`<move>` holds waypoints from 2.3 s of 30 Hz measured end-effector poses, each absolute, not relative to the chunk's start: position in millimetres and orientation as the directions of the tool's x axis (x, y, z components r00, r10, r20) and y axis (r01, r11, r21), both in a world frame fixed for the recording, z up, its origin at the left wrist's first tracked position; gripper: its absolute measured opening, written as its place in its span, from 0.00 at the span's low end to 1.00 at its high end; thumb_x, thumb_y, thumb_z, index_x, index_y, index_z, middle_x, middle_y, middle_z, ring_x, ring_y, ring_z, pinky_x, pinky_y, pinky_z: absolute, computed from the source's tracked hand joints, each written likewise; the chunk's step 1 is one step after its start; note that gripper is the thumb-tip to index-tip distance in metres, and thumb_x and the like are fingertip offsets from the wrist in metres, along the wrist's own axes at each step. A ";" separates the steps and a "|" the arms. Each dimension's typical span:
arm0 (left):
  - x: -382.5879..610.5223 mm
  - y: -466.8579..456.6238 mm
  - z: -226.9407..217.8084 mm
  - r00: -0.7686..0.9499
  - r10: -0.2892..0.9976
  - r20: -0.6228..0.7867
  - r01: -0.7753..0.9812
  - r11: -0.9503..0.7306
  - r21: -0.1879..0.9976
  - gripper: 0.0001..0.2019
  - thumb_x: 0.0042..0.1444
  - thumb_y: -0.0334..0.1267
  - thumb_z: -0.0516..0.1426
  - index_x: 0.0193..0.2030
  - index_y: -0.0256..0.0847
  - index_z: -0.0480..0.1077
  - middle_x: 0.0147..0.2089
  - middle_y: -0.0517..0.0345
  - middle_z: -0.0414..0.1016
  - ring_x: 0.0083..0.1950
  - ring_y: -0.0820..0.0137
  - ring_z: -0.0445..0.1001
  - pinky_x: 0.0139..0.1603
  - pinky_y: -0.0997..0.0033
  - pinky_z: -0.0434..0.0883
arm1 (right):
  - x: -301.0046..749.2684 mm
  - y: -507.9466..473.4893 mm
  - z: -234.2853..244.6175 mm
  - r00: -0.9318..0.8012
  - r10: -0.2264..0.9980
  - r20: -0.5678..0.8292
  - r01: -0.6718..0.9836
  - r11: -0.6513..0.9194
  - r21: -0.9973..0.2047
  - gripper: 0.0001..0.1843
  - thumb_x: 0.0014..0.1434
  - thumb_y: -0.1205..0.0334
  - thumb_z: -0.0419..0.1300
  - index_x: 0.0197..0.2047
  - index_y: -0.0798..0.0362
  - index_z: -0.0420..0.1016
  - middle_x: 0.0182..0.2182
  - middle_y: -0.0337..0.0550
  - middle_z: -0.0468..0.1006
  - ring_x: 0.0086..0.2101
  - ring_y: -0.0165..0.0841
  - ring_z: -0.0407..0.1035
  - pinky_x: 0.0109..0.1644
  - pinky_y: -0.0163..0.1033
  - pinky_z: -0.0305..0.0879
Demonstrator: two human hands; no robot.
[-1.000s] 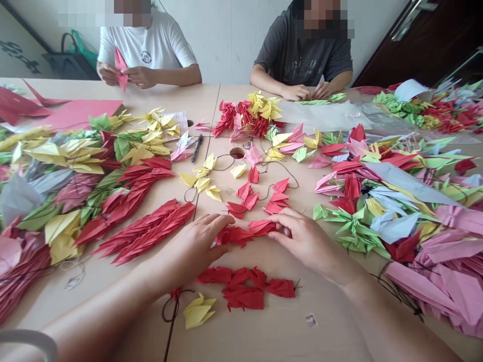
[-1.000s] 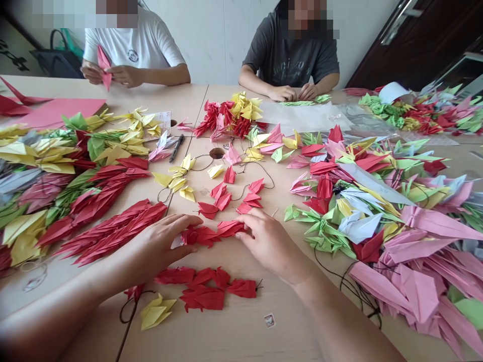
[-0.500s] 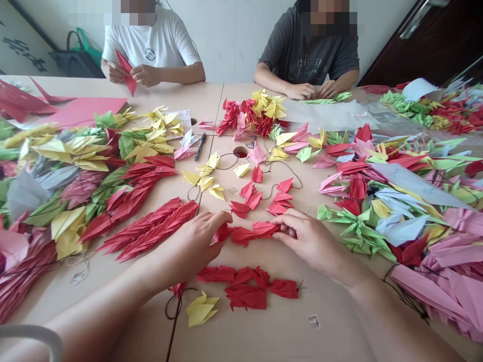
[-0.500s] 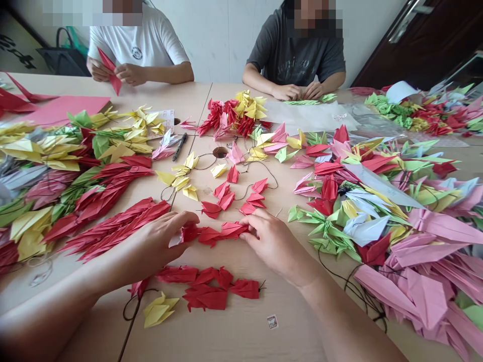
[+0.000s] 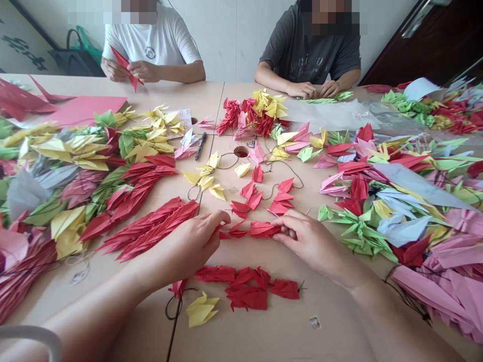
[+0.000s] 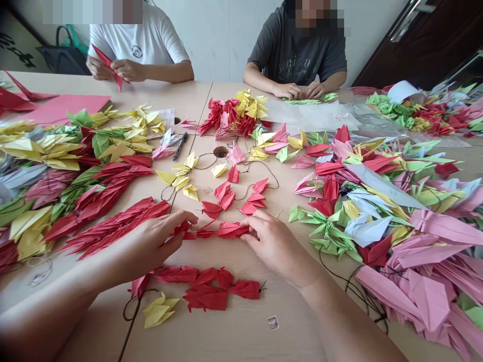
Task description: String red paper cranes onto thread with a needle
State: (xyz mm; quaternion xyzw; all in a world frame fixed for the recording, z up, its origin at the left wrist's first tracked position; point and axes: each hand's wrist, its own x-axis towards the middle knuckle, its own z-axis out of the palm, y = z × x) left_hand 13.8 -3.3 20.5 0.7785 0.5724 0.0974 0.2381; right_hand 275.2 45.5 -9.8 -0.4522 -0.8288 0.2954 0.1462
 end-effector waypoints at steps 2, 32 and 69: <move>14.5 -3.7 19.4 0.344 0.932 -0.111 0.834 -0.249 0.492 0.13 0.61 0.31 0.48 0.51 0.44 0.65 0.42 0.54 0.78 0.40 0.63 0.78 0.39 0.67 0.72 | 275.1 45.0 -7.4 -0.543 0.840 -0.004 0.658 0.423 -0.623 0.09 0.59 0.71 0.62 0.42 0.49 0.78 0.35 0.39 0.76 0.29 0.30 0.70 0.33 0.35 0.69; 9.3 5.3 12.0 0.304 0.926 -0.223 0.762 -0.096 0.640 0.08 0.62 0.35 0.50 0.41 0.44 0.69 0.26 0.65 0.73 0.27 0.72 0.71 0.27 0.77 0.63 | 235.0 20.2 -22.6 -0.711 0.646 0.277 0.572 0.761 -0.306 0.07 0.63 0.70 0.57 0.36 0.55 0.77 0.30 0.43 0.76 0.29 0.34 0.71 0.31 0.37 0.60; 12.4 3.9 16.6 0.554 0.828 0.091 0.687 -0.516 0.512 0.12 0.67 0.35 0.51 0.53 0.41 0.71 0.47 0.51 0.80 0.48 0.62 0.75 0.45 0.64 0.73 | 275.2 58.9 -14.5 -0.259 0.948 0.185 0.354 0.272 -0.895 0.16 0.66 0.58 0.55 0.51 0.55 0.78 0.35 0.45 0.77 0.29 0.30 0.71 0.32 0.36 0.72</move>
